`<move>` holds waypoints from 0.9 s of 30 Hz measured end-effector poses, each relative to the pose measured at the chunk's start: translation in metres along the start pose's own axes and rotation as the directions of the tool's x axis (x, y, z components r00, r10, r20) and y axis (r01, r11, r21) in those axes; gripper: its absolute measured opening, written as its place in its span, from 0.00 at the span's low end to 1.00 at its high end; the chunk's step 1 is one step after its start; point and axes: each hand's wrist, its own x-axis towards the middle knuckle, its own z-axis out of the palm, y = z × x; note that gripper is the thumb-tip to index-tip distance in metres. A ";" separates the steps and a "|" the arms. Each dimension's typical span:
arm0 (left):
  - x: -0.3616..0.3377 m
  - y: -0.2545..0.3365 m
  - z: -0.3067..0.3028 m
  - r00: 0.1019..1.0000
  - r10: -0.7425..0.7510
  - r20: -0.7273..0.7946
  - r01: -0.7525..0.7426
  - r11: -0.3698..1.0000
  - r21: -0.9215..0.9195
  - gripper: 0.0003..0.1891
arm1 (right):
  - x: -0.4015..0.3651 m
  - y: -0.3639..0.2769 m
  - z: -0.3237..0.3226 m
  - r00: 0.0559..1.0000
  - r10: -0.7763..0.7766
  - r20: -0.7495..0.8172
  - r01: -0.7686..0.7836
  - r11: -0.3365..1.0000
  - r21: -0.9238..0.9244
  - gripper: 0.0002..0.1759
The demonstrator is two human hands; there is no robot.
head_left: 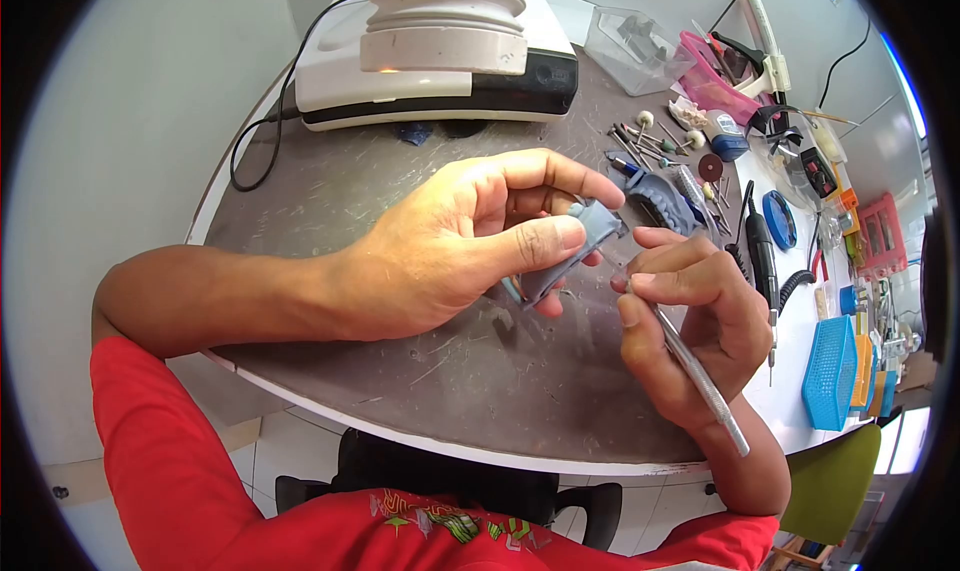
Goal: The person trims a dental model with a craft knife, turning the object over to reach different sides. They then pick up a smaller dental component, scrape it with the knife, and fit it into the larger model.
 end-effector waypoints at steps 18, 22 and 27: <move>0.000 -0.001 -0.002 1.000 -0.013 -0.016 0.013 1.000 -0.020 0.23 | 0.006 0.003 0.000 0.993 -0.121 0.009 0.121 0.983 -0.140 0.11; 0.000 0.000 -0.001 1.000 -0.016 -0.023 0.016 1.000 -0.014 0.23 | 0.007 0.005 -0.001 0.988 -0.152 0.025 0.154 0.973 -0.170 0.11; -0.001 0.004 -0.003 0.997 -0.070 -0.019 0.069 0.997 -0.021 0.23 | 0.008 0.007 -0.003 0.985 -0.165 0.047 0.171 0.968 -0.183 0.10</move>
